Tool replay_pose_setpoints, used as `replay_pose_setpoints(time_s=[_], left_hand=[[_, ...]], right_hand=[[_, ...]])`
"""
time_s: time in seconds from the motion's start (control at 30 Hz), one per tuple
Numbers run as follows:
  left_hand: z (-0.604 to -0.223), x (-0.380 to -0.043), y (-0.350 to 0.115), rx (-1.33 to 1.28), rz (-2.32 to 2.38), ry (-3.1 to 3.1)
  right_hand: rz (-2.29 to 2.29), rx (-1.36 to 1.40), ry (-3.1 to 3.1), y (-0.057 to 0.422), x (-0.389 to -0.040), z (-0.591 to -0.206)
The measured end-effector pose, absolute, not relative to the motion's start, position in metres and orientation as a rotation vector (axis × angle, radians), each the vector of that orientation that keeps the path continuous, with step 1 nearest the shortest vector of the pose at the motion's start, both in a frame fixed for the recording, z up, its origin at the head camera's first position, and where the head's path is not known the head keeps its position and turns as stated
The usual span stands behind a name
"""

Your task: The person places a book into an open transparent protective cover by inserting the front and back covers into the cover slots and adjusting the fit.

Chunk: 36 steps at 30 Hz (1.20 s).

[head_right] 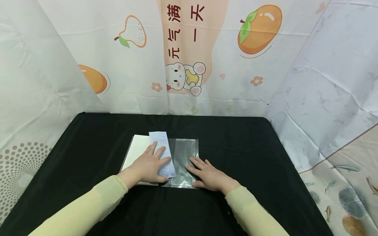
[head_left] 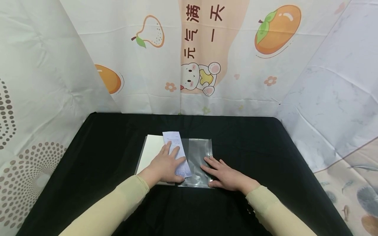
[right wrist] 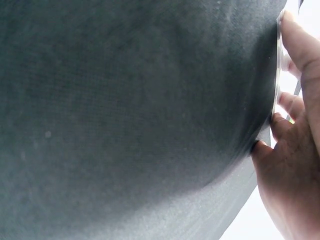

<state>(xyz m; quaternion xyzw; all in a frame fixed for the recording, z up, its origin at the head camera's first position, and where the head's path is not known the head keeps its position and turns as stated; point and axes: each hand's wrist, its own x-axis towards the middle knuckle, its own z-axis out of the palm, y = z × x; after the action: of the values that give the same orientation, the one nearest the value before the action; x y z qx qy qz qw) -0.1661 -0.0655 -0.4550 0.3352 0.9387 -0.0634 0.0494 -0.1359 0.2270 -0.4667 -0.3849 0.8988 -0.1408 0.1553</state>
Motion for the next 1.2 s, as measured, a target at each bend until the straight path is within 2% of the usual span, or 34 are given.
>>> replay_pose_setpoints(time_s=[0.77,1.2], left_hand=[[-0.463,-0.157,-0.064,0.604,-0.164,3.124],[-0.463,-0.156,-0.064,0.575,-0.196,3.180]], right_hand=[[-0.408,-1.112,2.572,0.227,-0.136,-0.467],[-0.410,-1.118,2.569,0.226,-0.136,-0.466]])
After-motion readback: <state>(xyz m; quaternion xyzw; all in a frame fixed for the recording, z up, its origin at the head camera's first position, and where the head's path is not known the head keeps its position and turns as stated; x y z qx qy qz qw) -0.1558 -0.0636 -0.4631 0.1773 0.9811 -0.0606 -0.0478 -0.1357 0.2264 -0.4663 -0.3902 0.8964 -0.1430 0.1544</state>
